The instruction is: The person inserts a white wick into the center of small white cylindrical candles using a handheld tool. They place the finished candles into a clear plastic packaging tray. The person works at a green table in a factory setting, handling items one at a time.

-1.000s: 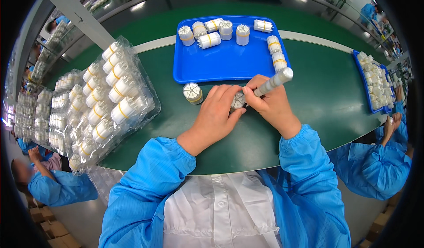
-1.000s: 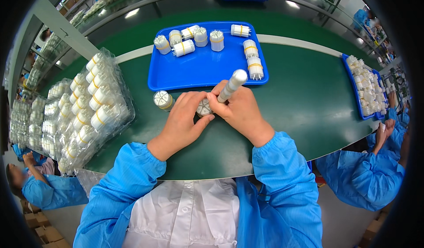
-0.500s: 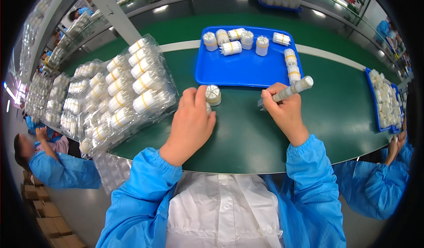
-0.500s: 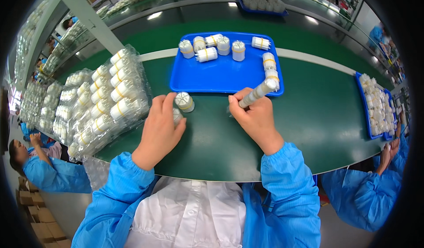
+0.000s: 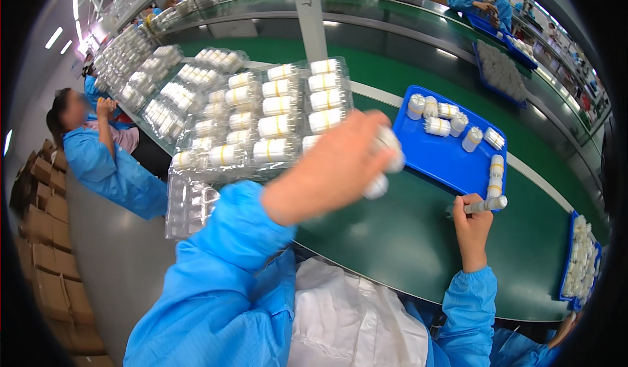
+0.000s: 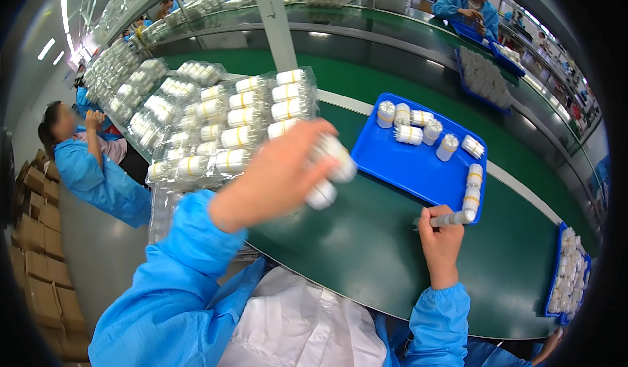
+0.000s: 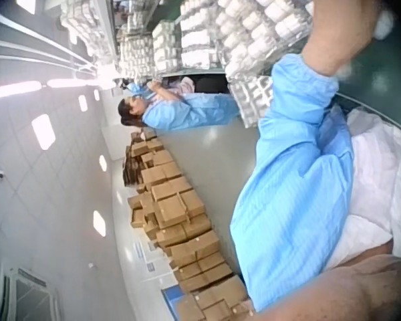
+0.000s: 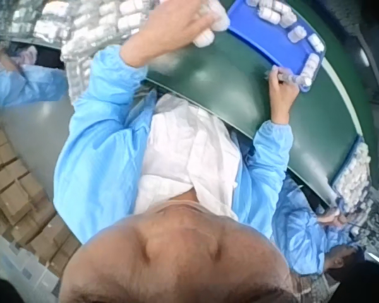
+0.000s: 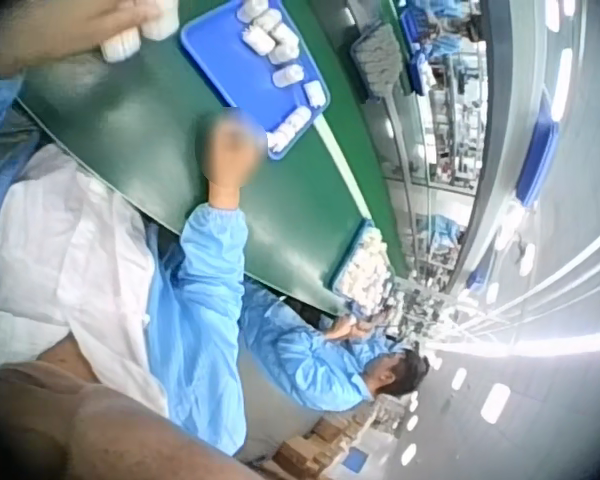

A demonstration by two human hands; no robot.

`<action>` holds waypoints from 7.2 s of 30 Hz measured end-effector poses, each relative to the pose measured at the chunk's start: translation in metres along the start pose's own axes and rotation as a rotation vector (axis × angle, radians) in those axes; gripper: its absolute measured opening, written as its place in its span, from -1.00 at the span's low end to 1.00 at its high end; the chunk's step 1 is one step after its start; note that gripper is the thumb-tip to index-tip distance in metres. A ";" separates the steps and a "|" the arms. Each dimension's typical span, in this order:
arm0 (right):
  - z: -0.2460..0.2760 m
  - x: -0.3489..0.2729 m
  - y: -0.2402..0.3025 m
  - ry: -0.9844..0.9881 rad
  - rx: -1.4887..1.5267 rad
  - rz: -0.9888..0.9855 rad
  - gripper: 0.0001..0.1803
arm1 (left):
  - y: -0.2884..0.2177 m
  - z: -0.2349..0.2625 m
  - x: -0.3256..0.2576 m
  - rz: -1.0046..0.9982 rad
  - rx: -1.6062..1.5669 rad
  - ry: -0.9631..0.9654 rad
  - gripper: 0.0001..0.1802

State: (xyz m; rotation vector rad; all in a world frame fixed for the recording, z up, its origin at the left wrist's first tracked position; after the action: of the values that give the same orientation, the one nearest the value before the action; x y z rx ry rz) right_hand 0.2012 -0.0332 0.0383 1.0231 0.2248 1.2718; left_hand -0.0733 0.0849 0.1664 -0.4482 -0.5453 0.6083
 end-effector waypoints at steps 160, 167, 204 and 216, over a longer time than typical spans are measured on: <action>-0.012 -0.008 0.036 0.099 0.222 0.141 -0.91 | -0.011 -0.181 -0.005 -0.201 -0.262 0.179 -0.38; -0.005 -0.006 0.033 0.064 0.281 0.116 -0.91 | -0.010 -0.182 -0.006 -0.224 -0.406 0.208 -0.33; 0.013 0.002 0.002 -0.036 0.413 -0.136 -0.85 | 0.019 -0.132 0.009 -0.107 0.215 0.037 -0.53; 0.019 0.003 0.005 -0.109 0.282 0.019 -0.88 | -0.013 -0.186 0.082 -0.253 0.363 0.164 -0.65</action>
State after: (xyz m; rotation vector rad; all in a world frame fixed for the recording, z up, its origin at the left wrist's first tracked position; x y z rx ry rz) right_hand 0.2109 -0.0408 0.0538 1.3348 0.3175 1.2195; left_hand 0.0993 0.0844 0.0588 -0.0812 -0.3187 0.4103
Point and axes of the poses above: each hand's wrist, its own x-axis towards the middle knuckle, its own z-axis out of the back of the hand, y = z × x, the point moved 8 cm from there along x, towards the middle knuckle, and after that the axes turned 7 degrees about y, right-handed, at the moved point
